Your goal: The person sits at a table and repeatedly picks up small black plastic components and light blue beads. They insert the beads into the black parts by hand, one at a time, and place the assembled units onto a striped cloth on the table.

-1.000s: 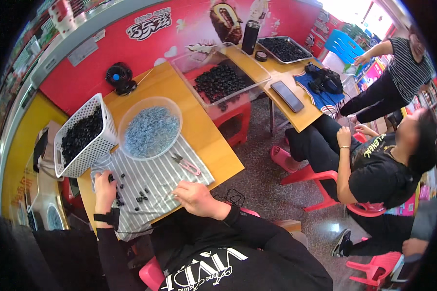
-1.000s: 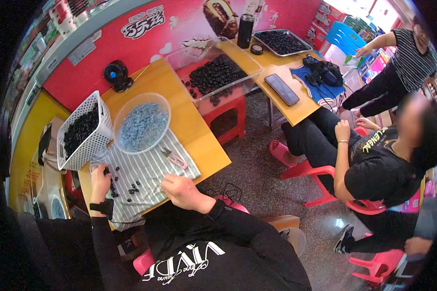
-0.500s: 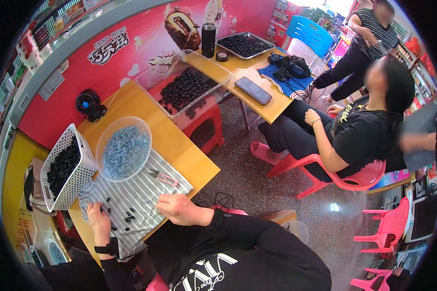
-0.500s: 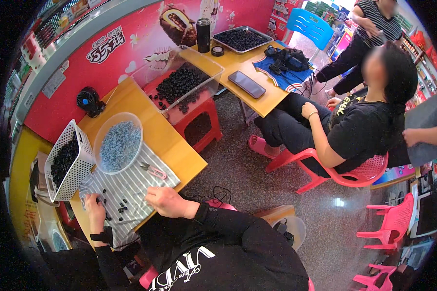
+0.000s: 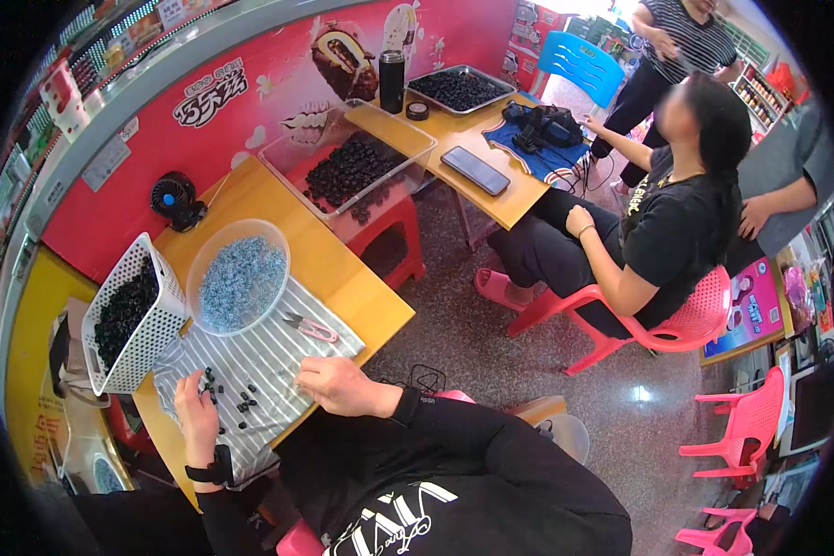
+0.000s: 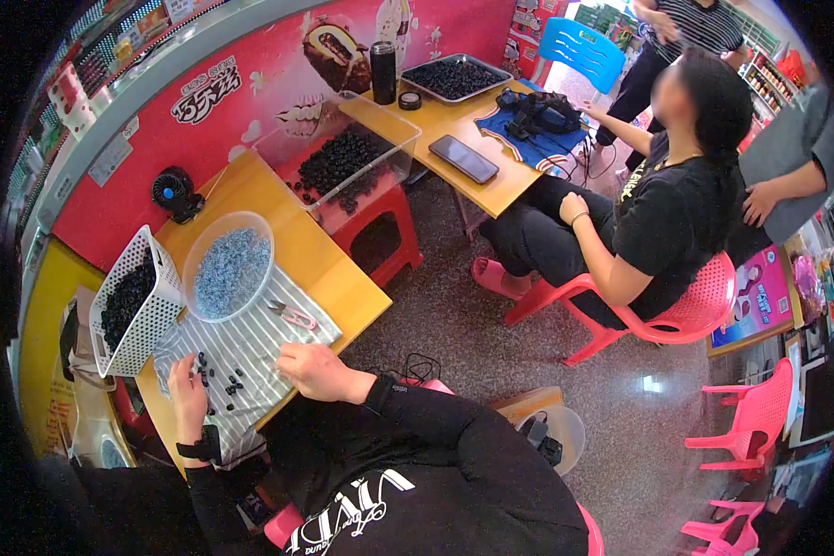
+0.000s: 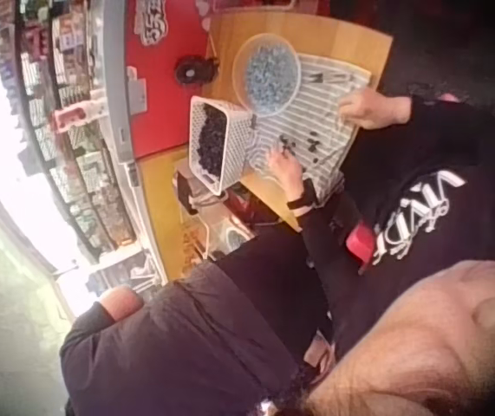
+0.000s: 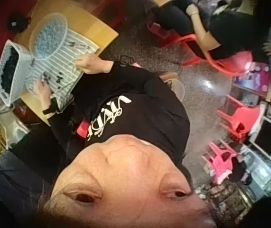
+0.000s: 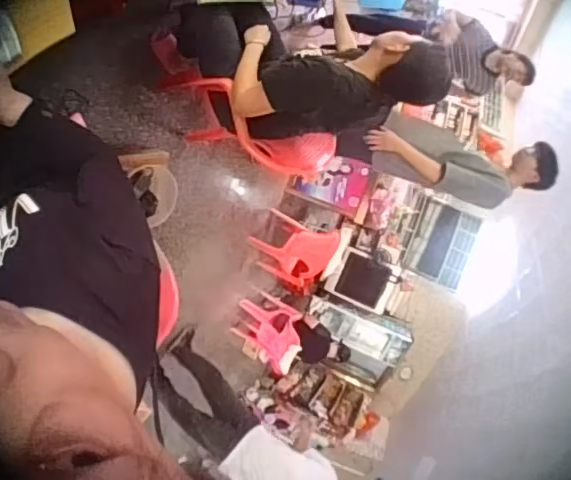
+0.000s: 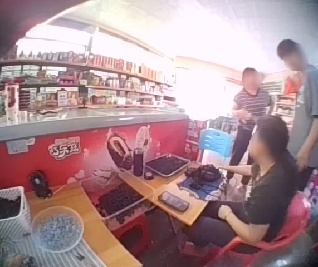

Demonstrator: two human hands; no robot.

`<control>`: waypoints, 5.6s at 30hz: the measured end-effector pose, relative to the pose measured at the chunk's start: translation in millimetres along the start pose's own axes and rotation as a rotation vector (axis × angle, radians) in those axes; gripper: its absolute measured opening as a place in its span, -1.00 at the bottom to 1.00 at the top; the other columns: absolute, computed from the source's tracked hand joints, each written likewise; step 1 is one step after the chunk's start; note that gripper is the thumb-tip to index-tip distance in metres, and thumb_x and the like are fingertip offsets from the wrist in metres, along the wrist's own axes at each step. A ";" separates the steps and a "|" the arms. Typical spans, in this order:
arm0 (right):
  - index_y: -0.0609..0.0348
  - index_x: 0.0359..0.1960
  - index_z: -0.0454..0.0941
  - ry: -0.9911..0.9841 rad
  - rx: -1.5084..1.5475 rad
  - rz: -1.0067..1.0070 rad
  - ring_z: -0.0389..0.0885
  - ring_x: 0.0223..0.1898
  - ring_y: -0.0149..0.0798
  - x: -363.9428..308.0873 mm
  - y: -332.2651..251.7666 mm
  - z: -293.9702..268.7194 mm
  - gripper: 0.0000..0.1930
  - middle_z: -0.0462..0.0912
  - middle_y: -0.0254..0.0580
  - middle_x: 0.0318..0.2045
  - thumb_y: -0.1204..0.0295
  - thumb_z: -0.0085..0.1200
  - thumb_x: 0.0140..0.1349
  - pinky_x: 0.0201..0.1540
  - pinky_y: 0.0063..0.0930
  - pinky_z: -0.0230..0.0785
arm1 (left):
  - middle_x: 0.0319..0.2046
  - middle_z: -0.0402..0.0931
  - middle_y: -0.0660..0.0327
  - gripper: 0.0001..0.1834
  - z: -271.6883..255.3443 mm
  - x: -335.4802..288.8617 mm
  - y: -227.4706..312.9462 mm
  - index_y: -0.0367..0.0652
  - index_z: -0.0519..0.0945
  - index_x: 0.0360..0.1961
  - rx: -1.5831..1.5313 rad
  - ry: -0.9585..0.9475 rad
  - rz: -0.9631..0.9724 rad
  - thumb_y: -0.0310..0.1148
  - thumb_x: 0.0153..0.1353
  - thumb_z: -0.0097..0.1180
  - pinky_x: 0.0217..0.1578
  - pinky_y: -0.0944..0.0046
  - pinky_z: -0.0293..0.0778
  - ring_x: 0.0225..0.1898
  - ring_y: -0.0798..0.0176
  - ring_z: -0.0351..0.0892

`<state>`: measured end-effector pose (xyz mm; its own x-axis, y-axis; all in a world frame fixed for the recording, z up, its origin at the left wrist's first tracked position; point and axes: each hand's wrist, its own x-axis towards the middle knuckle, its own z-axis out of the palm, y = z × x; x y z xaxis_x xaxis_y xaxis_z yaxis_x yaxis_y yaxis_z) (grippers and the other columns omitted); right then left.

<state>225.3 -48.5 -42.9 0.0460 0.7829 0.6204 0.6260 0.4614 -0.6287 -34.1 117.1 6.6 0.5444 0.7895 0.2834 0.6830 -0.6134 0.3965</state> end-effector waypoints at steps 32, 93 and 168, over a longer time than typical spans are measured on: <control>0.18 -0.32 0.52 -0.002 -0.057 0.016 0.56 -0.36 0.04 -0.7 -5.2 -0.7 -0.90 0.45 -0.10 -0.40 0.50 0.15 0.14 -0.37 -0.11 0.39 | -0.02 0.53 0.01 -0.71 -0.9 -92.8 46.0 -0.31 0.60 -0.05 -0.283 0.220 -0.151 -0.58 0.17 0.13 -0.25 0.23 0.47 -0.05 0.06 0.55; 0.21 -0.40 0.43 0.010 -0.028 0.079 0.57 -0.36 0.01 2.6 -6.1 0.0 -0.86 0.43 -0.09 -0.38 0.57 0.09 -0.03 -0.32 -0.14 0.43 | 0.05 0.53 0.02 -0.79 36.4 -79.0 -5.6 -0.45 0.59 -0.07 -0.316 0.469 -0.384 -0.56 0.32 0.06 0.15 0.20 0.38 0.09 0.11 0.50; 0.18 -0.26 0.59 -0.001 -0.229 0.050 0.58 -0.36 -0.15 6.7 -14.5 5.4 -0.80 0.47 -0.22 -0.41 0.56 0.21 0.03 -0.38 -0.30 0.43 | 0.08 0.48 0.10 -0.75 34.9 -81.1 10.3 -0.39 0.60 -0.05 -0.452 0.519 -0.348 -0.66 0.22 0.10 -0.15 0.35 0.50 -0.08 0.25 0.56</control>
<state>212.3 -47.7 -32.2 0.0808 0.8026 0.5910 0.7830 0.3157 -0.5359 -54.2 46.0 -42.8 -0.0399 0.9128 0.4064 0.4472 -0.3474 0.8242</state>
